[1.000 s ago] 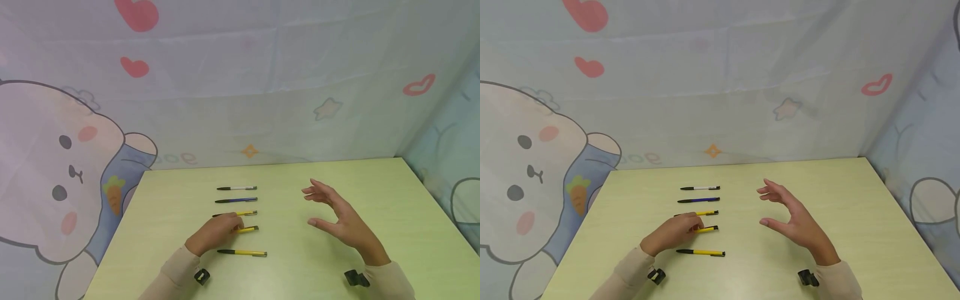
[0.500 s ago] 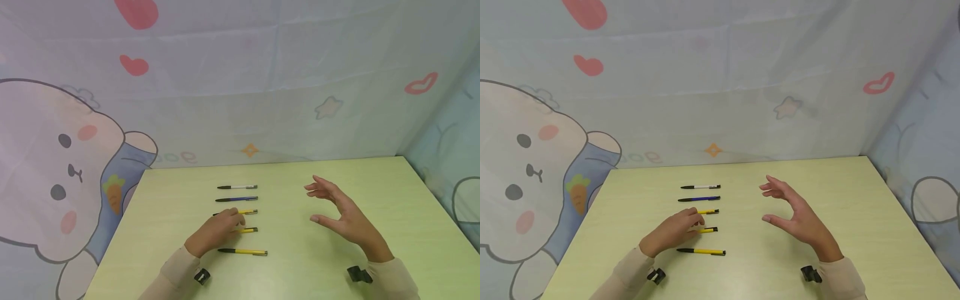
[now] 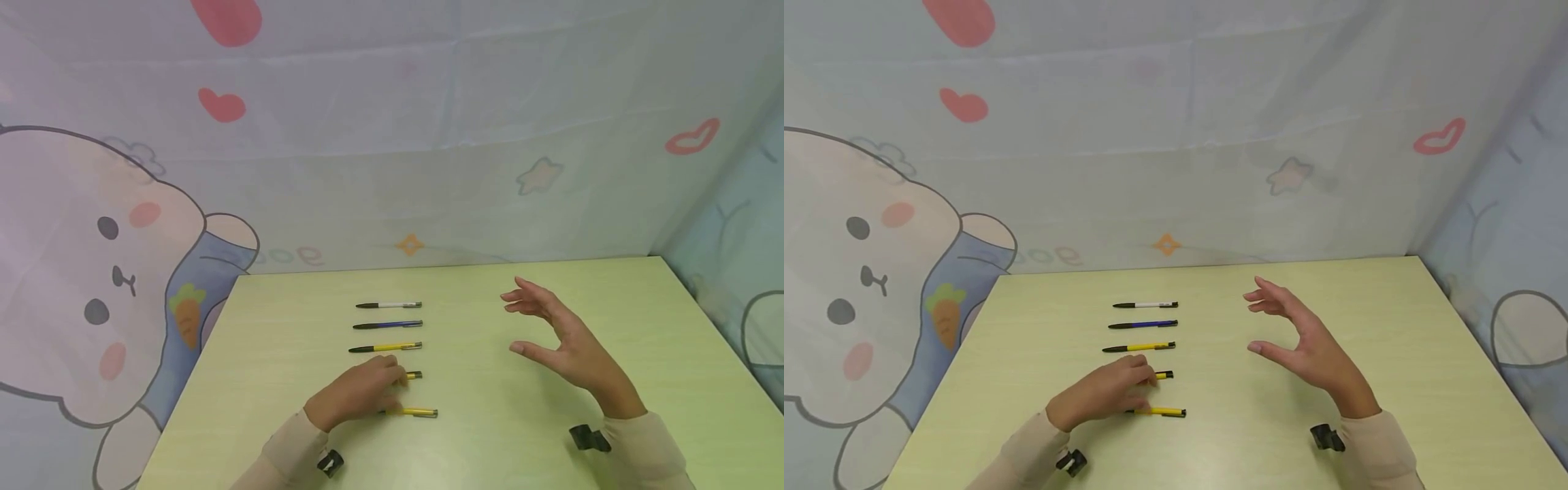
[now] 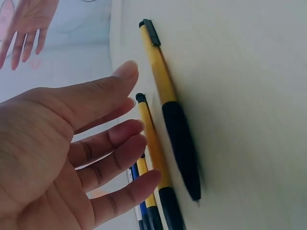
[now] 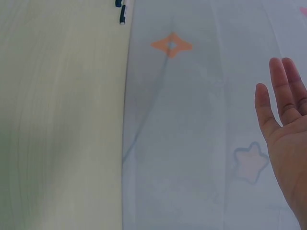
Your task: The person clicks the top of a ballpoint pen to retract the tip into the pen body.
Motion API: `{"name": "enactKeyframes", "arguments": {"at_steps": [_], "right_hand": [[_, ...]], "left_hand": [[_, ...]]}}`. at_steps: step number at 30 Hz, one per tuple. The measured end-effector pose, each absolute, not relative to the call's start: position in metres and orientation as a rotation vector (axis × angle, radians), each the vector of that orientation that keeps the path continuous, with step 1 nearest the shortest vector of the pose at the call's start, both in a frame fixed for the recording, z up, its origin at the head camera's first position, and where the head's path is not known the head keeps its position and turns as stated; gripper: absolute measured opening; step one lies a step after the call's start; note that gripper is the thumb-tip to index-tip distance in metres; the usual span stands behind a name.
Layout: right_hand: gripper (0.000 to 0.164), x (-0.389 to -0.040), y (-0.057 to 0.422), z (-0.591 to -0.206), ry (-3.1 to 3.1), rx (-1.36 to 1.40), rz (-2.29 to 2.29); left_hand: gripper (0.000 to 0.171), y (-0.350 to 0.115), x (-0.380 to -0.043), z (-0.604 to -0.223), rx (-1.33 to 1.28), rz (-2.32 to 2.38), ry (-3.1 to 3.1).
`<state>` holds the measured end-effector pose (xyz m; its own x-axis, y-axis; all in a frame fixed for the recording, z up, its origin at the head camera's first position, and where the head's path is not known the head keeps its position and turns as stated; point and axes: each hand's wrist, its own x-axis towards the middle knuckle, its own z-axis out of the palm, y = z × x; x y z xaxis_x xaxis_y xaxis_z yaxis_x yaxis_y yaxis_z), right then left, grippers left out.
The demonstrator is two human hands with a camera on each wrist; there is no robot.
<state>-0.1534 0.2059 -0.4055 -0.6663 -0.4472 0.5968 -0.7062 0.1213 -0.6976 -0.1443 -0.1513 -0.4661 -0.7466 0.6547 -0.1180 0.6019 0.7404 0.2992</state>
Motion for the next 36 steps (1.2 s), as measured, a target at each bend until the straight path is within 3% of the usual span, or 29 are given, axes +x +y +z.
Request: {"name": "enactKeyframes", "arguments": {"at_steps": [36], "right_hand": [[0.095, -0.153, 0.203, -0.405, -2.167, 1.13, 1.576]], "left_hand": [[0.015, -0.149, -0.132, -0.472, 0.938, 0.373, 2.663]]}}
